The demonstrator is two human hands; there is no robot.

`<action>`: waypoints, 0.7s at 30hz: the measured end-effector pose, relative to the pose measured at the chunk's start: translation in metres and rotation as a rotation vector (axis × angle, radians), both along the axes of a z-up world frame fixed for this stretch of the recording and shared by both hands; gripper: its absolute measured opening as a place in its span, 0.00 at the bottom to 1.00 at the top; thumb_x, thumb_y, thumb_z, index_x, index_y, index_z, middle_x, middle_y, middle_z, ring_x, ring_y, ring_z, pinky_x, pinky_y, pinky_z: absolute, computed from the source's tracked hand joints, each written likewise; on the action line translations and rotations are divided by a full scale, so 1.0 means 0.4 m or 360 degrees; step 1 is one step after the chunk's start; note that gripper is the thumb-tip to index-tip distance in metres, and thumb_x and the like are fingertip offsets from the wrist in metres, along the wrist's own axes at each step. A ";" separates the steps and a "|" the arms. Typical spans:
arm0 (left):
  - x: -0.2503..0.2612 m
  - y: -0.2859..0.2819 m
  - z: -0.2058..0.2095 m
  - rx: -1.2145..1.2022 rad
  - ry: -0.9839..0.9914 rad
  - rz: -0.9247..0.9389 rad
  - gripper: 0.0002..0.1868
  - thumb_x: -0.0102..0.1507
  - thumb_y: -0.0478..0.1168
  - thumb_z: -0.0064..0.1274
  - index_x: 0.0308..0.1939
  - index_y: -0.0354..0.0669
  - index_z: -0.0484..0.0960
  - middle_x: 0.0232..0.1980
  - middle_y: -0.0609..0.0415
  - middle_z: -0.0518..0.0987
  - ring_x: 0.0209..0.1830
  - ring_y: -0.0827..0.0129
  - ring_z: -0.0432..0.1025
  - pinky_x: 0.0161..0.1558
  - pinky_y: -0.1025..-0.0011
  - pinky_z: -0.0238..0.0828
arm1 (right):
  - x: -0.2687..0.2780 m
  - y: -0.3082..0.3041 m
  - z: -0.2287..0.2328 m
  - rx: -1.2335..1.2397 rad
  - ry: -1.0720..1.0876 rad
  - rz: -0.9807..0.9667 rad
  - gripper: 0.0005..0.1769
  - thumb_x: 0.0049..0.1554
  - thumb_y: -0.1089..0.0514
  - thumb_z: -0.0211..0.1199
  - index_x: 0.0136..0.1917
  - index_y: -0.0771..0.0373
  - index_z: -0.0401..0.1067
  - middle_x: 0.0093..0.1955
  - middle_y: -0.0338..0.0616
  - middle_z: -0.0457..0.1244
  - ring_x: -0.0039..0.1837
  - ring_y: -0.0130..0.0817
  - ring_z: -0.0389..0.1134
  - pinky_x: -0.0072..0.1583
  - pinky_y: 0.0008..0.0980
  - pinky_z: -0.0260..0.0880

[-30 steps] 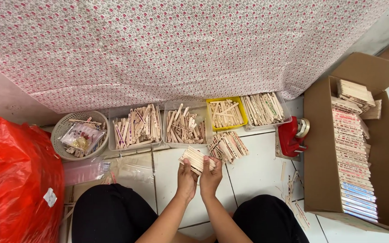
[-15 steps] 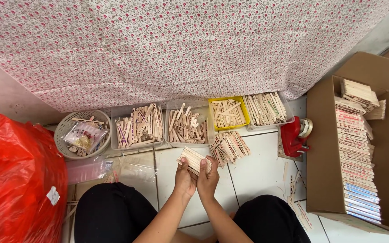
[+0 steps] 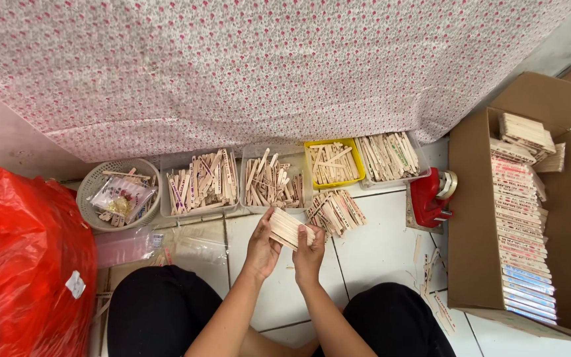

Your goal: Packaging bundles of wooden sticks into a cardboard box.

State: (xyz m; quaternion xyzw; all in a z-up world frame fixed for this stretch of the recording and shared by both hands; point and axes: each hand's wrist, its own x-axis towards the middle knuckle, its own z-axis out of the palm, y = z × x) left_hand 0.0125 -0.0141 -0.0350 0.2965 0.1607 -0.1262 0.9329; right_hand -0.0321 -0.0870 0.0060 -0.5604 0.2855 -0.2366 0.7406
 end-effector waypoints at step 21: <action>0.082 0.093 -0.067 0.2102 0.0064 -0.0561 0.32 0.59 0.79 0.45 0.32 0.62 0.88 0.17 0.58 0.79 0.24 0.63 0.80 0.36 0.70 0.78 | 0.001 -0.028 -0.074 -0.0583 0.0245 0.0334 0.10 0.62 0.49 0.63 0.54 0.53 0.71 0.33 0.47 0.65 0.39 0.35 0.63 0.46 0.40 0.68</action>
